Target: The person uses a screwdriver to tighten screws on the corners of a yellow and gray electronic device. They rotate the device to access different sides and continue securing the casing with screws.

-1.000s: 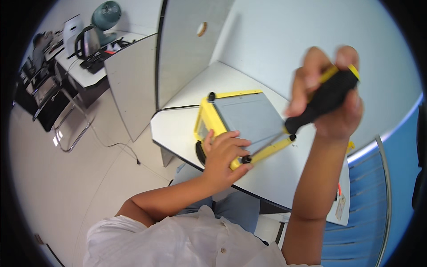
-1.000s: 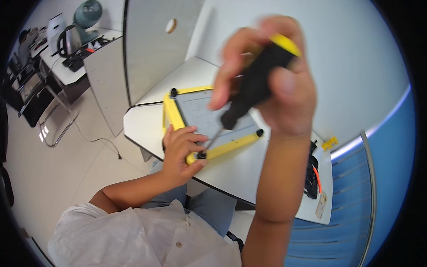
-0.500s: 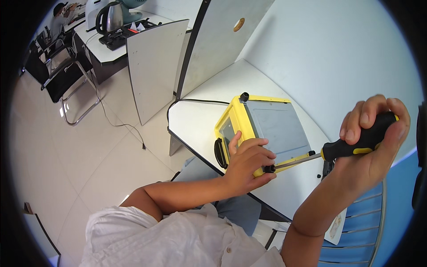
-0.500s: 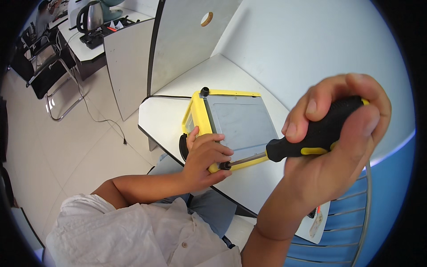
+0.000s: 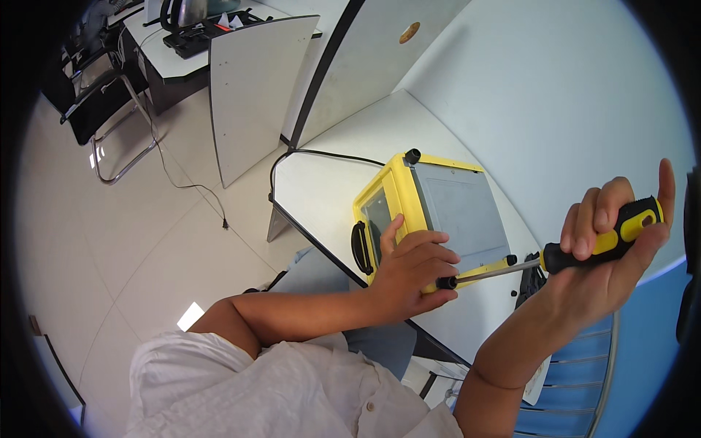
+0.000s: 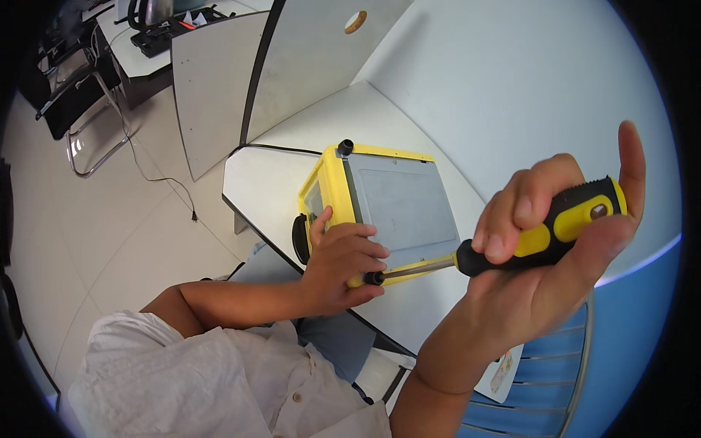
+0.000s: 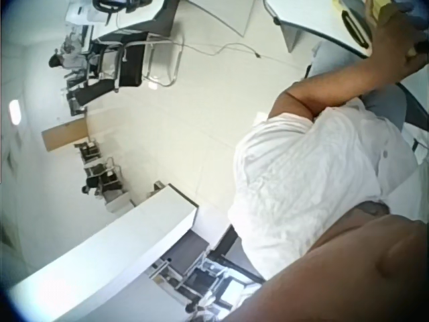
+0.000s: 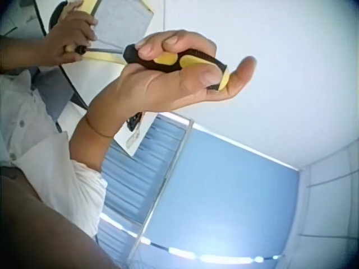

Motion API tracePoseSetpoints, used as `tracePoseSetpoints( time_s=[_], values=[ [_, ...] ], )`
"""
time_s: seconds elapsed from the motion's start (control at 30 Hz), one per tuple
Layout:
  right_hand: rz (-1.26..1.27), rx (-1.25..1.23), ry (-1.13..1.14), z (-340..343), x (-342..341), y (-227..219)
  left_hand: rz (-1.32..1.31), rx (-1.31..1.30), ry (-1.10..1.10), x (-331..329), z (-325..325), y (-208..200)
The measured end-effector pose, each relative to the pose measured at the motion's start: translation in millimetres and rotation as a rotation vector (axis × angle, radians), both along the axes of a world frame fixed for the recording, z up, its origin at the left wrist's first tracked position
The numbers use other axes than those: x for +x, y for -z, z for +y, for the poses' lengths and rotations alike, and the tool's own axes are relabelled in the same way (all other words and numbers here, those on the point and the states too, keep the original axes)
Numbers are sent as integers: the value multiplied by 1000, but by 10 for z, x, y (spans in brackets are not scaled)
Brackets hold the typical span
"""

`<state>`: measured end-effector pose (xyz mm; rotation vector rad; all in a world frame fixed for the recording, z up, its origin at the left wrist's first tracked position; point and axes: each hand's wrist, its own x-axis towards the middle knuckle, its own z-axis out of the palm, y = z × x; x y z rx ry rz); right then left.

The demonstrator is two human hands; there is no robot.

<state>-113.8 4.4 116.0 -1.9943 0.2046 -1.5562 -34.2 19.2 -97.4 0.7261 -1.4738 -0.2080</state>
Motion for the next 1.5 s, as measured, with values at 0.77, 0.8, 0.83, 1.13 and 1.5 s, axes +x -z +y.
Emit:
tracePoseSetpoints(
  time_s=[0.77,0.8,0.83,1.13,1.5],
  values=[
    [176,-152,-219,-59,-194,-198,-78,-24,-18,90,-32,-36],
    [228,-137,-361,-89,-195,-237,-83,-23,-21,87,-33,-38],
    [284,-110,-503,-123,-192,-267,-90,-21,-25,90,-34,-36],
    [220,27,-606,-247,-160,-207,-87,-18,-39,86,-15,-41],
    [91,-24,-249,-195,-234,-144,-108,-2,-38,69,-30,-63]
  ],
)
